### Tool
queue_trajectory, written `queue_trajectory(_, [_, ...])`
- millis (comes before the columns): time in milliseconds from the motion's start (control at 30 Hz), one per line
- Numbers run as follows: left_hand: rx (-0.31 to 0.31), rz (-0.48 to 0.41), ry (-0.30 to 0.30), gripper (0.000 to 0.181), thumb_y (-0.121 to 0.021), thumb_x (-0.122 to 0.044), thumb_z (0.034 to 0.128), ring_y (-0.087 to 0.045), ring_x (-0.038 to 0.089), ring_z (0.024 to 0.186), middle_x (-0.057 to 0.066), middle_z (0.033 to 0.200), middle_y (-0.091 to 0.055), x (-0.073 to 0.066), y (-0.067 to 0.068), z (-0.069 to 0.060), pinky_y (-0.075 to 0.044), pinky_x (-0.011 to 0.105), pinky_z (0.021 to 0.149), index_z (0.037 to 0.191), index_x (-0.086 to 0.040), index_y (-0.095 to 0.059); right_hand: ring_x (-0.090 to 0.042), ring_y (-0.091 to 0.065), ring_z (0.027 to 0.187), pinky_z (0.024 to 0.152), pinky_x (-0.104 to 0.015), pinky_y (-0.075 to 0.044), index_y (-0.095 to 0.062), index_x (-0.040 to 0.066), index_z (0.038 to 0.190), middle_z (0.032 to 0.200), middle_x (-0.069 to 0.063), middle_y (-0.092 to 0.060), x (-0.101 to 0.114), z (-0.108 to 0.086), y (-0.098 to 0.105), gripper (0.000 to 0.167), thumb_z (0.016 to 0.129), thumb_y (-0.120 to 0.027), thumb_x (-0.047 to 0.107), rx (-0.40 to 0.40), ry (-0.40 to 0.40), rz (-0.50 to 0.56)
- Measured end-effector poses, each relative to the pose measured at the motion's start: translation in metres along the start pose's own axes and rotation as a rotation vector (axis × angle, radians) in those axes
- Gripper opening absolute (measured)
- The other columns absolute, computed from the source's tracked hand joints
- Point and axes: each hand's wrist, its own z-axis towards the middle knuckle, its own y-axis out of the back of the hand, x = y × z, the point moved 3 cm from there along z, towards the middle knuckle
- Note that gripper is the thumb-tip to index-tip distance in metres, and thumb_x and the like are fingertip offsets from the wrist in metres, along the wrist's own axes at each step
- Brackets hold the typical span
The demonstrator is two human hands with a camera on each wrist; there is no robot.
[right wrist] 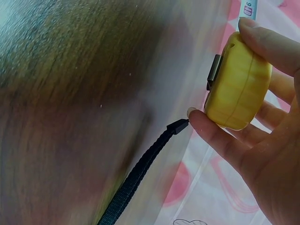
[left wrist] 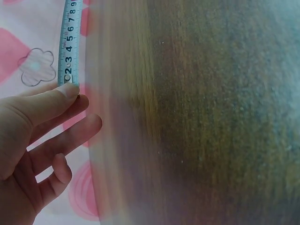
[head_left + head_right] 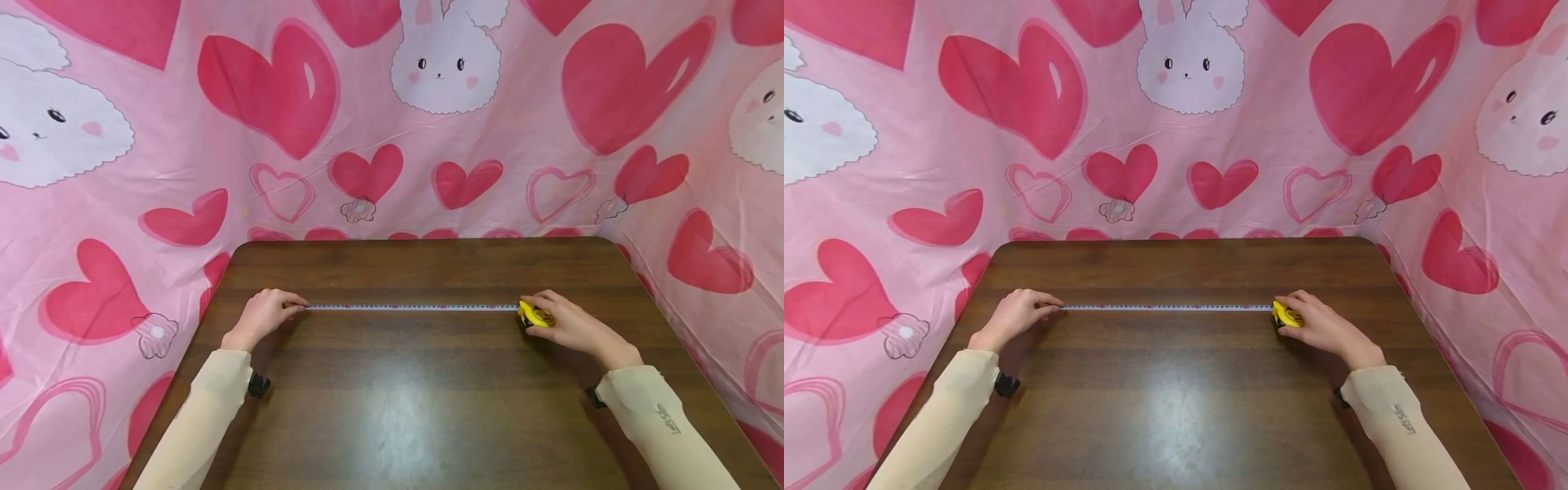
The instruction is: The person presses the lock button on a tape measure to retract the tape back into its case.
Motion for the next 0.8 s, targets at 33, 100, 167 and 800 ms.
queue_trajectory(33, [-0.001,0.000,-0.002,0.015,-0.077,-0.015,0.0949,-0.061,0.015,0.072,0.003,0.097,-0.078,0.000,-0.001,0.000,-0.056,0.040,0.075,0.109,-0.014,-0.083,-0.036,-0.061,0.113,0.098,-0.061,-0.050,-0.056,-0.003,0.145,0.131,-0.022,-0.059,0.000,0.000,0.000,0.067,0.092,-0.082,0.029,0.003,-0.002,0.000])
queue_trajectory(100, [-0.003,-0.001,-0.006,0.016,-0.078,-0.015,0.0948,-0.061,0.015,0.072,0.002,0.097,-0.078,-0.001,-0.002,-0.001,-0.056,0.040,0.075,0.109,-0.014,-0.083,-0.037,-0.060,0.113,0.099,-0.062,-0.050,-0.056,-0.003,0.145,0.131,-0.022,-0.059,-0.001,0.001,-0.001,0.067,0.092,-0.082,0.030,0.005,0.001,0.000])
queue_trajectory(167, [-0.003,0.000,-0.010,0.016,-0.078,-0.015,0.0949,-0.061,0.014,0.072,0.001,0.096,-0.078,-0.002,-0.003,-0.001,-0.055,0.040,0.075,0.109,-0.014,-0.083,-0.037,-0.060,0.113,0.099,-0.062,-0.050,-0.056,-0.003,0.145,0.131,-0.022,-0.059,-0.002,0.001,-0.002,0.067,0.092,-0.082,0.029,0.003,0.005,-0.004])
queue_trajectory(800, [-0.007,-0.014,-0.003,0.017,-0.078,-0.015,0.0947,-0.060,0.016,0.072,0.002,0.096,-0.078,-0.005,-0.013,-0.002,-0.055,0.038,0.074,0.111,-0.015,-0.083,-0.035,-0.060,0.113,0.098,-0.061,-0.050,-0.055,-0.001,0.147,0.131,-0.021,-0.059,-0.006,0.001,-0.011,0.067,0.092,-0.081,0.028,-0.009,0.007,-0.007])
